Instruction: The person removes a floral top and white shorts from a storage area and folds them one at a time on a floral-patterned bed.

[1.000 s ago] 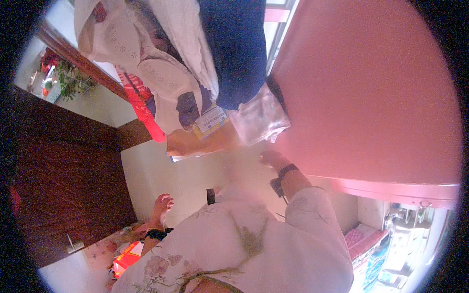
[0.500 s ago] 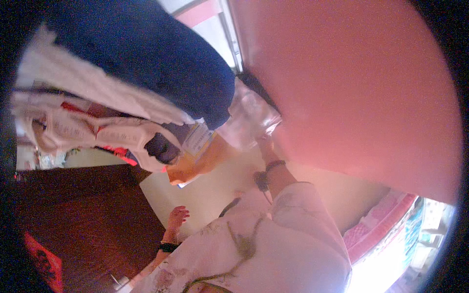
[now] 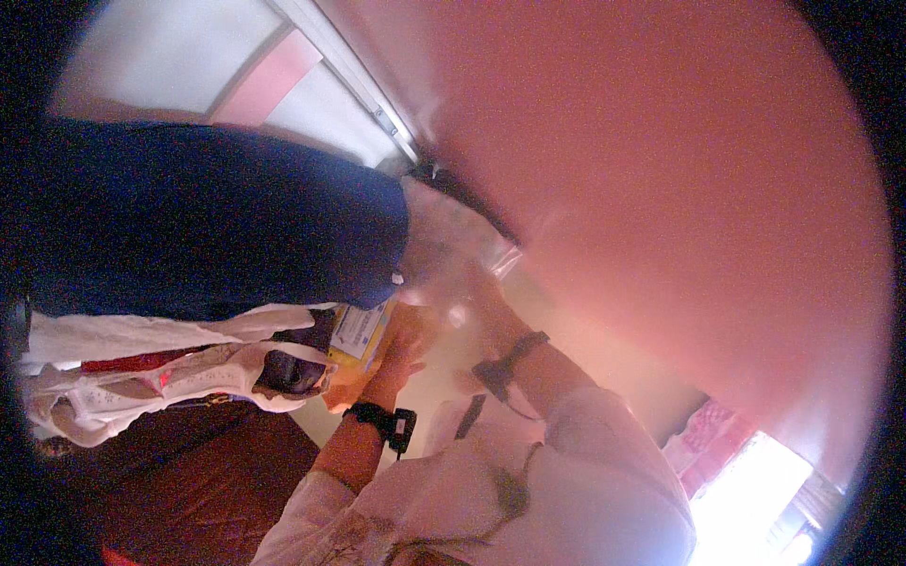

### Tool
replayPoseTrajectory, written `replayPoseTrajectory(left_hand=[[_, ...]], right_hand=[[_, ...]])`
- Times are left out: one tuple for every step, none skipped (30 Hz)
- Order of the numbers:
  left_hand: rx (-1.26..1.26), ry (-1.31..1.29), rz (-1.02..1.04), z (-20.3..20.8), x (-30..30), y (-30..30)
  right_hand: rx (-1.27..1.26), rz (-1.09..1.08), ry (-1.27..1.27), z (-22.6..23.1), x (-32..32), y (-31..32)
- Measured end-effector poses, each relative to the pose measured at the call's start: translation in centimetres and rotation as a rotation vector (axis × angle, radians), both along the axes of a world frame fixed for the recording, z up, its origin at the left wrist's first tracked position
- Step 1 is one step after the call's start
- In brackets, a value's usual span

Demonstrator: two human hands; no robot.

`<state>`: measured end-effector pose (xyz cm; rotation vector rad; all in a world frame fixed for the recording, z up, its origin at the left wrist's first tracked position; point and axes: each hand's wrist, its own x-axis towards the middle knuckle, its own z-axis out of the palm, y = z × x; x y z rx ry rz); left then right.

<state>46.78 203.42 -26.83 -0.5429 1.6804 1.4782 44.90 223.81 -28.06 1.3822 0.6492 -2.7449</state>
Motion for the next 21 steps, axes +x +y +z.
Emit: replayPoseTrajectory(left_hand=[[0.015,-0.023,0.046,-0.6,-0.9,1.4],[0.115,-0.105,0.095,-2.4,-2.0,2.3],[0.216,-0.185,0.165,-5.0,-3.0,2.6],[0.317,-0.27,0.225,-6.3,-4.1,3.5],[0.371,-0.246,0.251,-7.4,-4.8,4.5],[0.42,-0.226,0.268,-7.9,-5.5,5.4],[0.467,-0.206,0.287,-8.4,-6.1,6.4],[0.411,-0.056,0.262,-8.9,-6.8,7.3],[0.354,0.103,0.246,-10.1,-7.5,7.8],[0.293,0.259,0.226,-11.1,-8.4,8.4],[0.229,0.414,0.209,-12.0,-9.0,8.7],[0.257,0.458,0.188,-12.1,-9.3,9.2],[0.285,0.498,0.155,-11.8,-9.7,9.6],[0.31,0.54,0.127,-11.5,-10.0,9.9],[0.23,0.456,0.104,-11.6,-10.1,9.2],[0.153,0.368,0.077,-11.8,-10.3,8.5],[0.08,0.278,0.053,-12.0,-10.4,7.7],[0.079,0.18,0.106,-6.8,-10.1,9.6],[0.068,0.09,0.18,-3.5,-10.0,10.5],[0.06,0.03,0.218,-2.4,-10.0,10.6],[0.056,-0.012,0.245,-2.5,-9.8,10.6]], right_hand=[[-0.109,-0.063,0.095,-0.8,0.1,1.0],[-0.217,-0.124,0.19,-2.1,0.4,2.2],[-0.328,-0.162,0.285,-2.7,0.5,2.7],[-0.294,-0.167,0.292,-1.8,0.4,3.3],[-0.259,-0.17,0.298,-0.7,0.6,3.9],[-0.228,-0.185,0.303,0.0,0.9,4.3],[-0.165,-0.145,0.265,-0.4,1.5,4.9],[-0.102,-0.105,0.226,-0.9,2.3,5.9],[-0.042,-0.054,0.192,-1.0,2.7,6.2],[0.211,0.108,-0.023,-0.8,3.1,6.4],[0.463,0.273,-0.239,-0.6,3.6,6.4],[0.714,0.431,-0.462,-0.4,4.2,6.3],[1.075,0.496,-0.448,-0.8,4.9,6.0],[1.438,0.562,-0.422,-1.5,5.5,5.5],[1.801,0.628,-0.371,-1.8,5.4,5.1],[1.82,0.692,-0.244,-0.1,4.3,4.6],[1.857,0.772,-0.21,0.5,2.8,4.1],[1.885,0.825,-0.227,0.6,1.8,4.4],[1.916,0.888,-0.216,1.1,0.5,4.5],[1.945,0.968,-0.256,1.7,-1.0,4.3],[1.97,1.045,-0.304,2.4,-2.5,4.2]])
